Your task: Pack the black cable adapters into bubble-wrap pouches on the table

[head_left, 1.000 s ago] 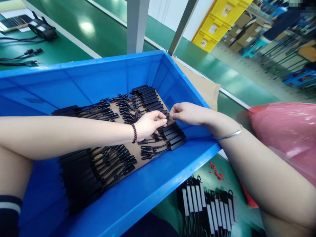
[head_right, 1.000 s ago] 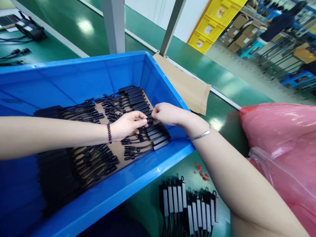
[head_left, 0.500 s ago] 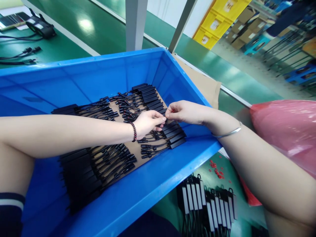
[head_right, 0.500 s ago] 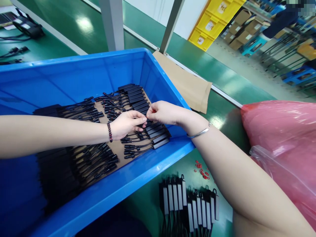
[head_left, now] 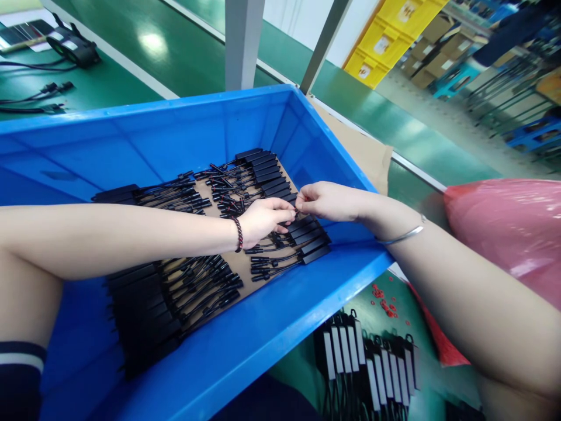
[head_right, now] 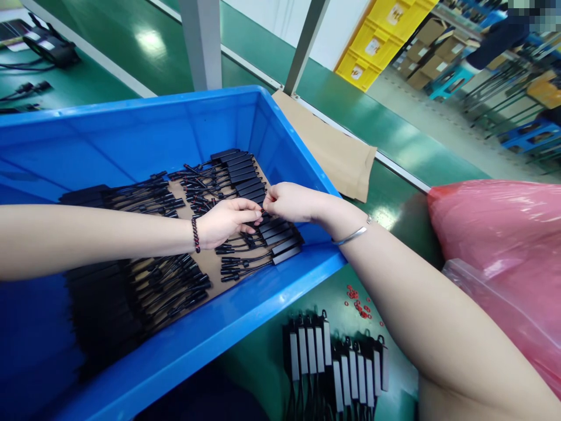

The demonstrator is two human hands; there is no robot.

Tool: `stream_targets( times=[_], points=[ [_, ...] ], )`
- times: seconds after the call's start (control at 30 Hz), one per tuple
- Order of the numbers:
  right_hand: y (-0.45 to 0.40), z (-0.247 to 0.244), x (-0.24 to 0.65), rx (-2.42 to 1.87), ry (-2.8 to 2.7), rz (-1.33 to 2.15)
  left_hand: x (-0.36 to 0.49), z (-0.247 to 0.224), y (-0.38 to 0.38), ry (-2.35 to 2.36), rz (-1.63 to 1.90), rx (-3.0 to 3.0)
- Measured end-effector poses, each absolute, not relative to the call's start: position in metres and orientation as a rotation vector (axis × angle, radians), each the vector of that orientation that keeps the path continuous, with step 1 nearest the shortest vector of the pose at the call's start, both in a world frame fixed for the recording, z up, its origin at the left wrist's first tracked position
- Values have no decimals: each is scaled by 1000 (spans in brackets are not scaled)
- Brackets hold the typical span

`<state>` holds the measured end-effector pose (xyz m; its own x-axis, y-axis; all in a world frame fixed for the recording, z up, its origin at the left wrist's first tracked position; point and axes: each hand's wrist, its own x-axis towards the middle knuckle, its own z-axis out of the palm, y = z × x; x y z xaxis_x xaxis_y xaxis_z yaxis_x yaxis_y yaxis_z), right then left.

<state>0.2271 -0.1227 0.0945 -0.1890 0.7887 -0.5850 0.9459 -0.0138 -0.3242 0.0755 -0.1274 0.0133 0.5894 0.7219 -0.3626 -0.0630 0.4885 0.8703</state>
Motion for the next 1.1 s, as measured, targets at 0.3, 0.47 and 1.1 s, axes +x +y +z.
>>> stream_targets(
  times=[0.3, 0.47, 1.1],
  points=[
    [-121, 91, 231, 1947, 2020, -1083, 73, 4, -126, 752, 624, 977],
    [-120, 91, 229, 2220, 1938, -1304, 73, 7, -128, 755, 648, 977],
    [-120, 85, 234, 1933, 2038, -1328, 70, 4, -131, 734, 448, 1178]
  ],
)
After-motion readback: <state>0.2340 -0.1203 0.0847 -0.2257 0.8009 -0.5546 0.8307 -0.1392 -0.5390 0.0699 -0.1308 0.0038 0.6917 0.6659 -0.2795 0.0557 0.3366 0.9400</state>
